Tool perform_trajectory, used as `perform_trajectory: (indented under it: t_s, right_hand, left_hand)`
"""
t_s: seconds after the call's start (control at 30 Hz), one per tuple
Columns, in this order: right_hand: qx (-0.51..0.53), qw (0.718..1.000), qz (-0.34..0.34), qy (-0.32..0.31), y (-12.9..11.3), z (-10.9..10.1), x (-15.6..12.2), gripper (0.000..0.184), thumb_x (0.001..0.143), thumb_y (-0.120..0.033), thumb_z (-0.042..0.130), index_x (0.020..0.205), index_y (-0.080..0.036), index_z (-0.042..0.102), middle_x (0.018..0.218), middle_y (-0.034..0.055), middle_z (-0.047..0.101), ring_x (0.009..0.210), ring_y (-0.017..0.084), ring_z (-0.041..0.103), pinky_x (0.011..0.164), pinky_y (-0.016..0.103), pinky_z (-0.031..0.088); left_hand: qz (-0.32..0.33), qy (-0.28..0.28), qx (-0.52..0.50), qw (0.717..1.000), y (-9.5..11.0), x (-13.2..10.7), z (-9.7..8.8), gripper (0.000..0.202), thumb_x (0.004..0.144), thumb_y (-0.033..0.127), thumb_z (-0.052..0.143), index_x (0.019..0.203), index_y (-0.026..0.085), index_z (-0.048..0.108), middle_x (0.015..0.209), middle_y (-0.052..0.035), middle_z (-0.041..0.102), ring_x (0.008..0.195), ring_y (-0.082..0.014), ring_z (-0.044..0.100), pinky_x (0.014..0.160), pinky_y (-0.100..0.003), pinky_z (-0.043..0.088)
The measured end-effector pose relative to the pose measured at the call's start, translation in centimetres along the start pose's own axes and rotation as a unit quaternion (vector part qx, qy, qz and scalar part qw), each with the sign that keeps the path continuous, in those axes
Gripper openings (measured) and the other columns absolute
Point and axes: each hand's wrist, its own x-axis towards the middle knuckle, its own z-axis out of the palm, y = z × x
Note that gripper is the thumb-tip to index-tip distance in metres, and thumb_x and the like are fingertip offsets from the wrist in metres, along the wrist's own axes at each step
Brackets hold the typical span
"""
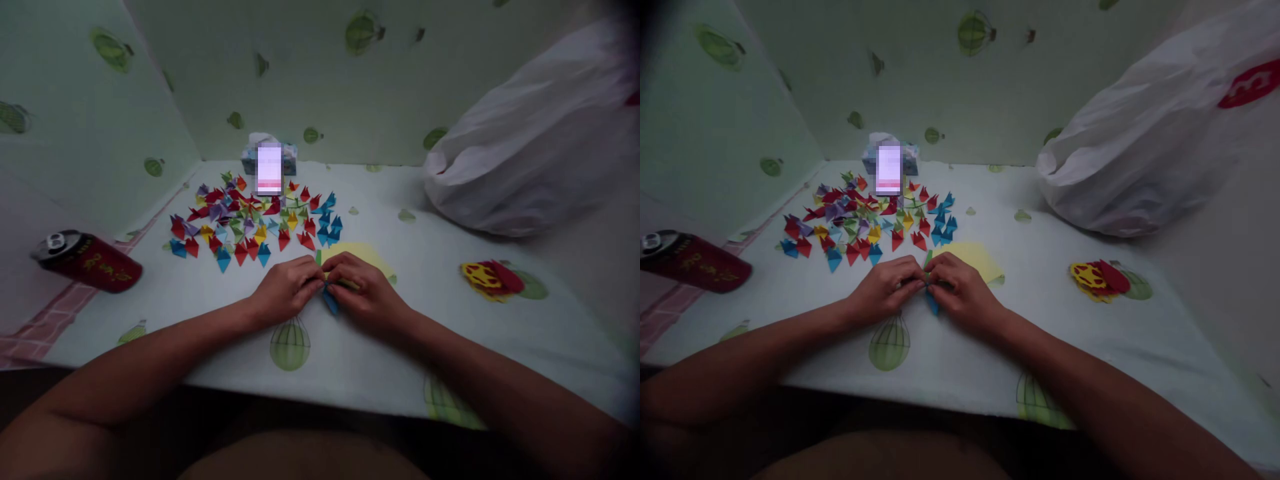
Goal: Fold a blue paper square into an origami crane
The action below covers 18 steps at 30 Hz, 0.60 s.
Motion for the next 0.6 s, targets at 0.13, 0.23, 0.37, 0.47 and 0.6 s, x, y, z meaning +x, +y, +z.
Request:
perform_trajectory:
  t_s: [0.13,0.23,0.37,0.47,0.6]
  right_hand:
    - [0.015,1.000,0.008,0.000,-0.13,0.08,-0.05,0.016,0.082,-0.003,0.057,0.079,-0.018,0.059,0.098,0.0081,0.064,0.091,0.019,0.062,0.079,0.033,0.049]
    - [0.007,1.000,0.018,0.003,-0.06,0.15,-0.13,0.013,0.083,-0.005,0.059,0.079,-0.018,0.060,0.100,0.0091,0.063,0.092,0.020,0.062,0.080,0.034,0.049]
    - [-0.001,1.000,0.023,0.002,0.03,0.16,-0.20,0.010,0.085,-0.009,0.060,0.081,-0.017,0.062,0.102,0.0099,0.063,0.095,0.020,0.063,0.081,0.035,0.050]
    - [0.005,1.000,0.014,-0.003,-0.10,0.14,-0.17,0.013,0.085,-0.007,0.058,0.080,-0.018,0.062,0.100,0.0090,0.064,0.093,0.019,0.063,0.079,0.034,0.050]
    - [0.014,1.000,0.008,0.024,-0.31,0.01,-0.13,0.016,0.083,-0.006,0.057,0.077,-0.019,0.062,0.098,0.0067,0.064,0.090,0.018,0.064,0.078,0.033,0.050]
  left_hand:
    - [0.007,-0.006,-0.010,1.000,0.03,0.01,0.00,0.011,0.093,0.012,0.055,0.084,0.014,0.062,0.082,-0.0038,0.060,0.076,-0.0147,0.057,0.070,-0.027,0.044]
    - [0.012,-0.013,-0.021,1.000,-0.03,0.05,-0.09,0.011,0.092,0.012,0.054,0.084,0.014,0.061,0.082,-0.0035,0.060,0.075,-0.0145,0.057,0.070,-0.026,0.044]
    - [0.008,-0.019,-0.026,0.999,-0.16,0.05,-0.14,0.011,0.091,0.012,0.054,0.083,0.015,0.061,0.081,-0.0028,0.060,0.073,-0.0141,0.056,0.068,-0.026,0.043]
    - [-0.003,-0.024,-0.037,0.999,-0.15,0.06,-0.12,0.010,0.090,0.012,0.055,0.083,0.014,0.062,0.080,-0.0027,0.060,0.073,-0.0140,0.056,0.068,-0.027,0.042]
    - [-0.044,-0.018,-0.084,0.995,-0.03,0.28,-0.20,0.013,0.091,0.016,0.055,0.083,0.015,0.065,0.079,-0.0022,0.060,0.073,-0.0138,0.055,0.069,-0.027,0.042]
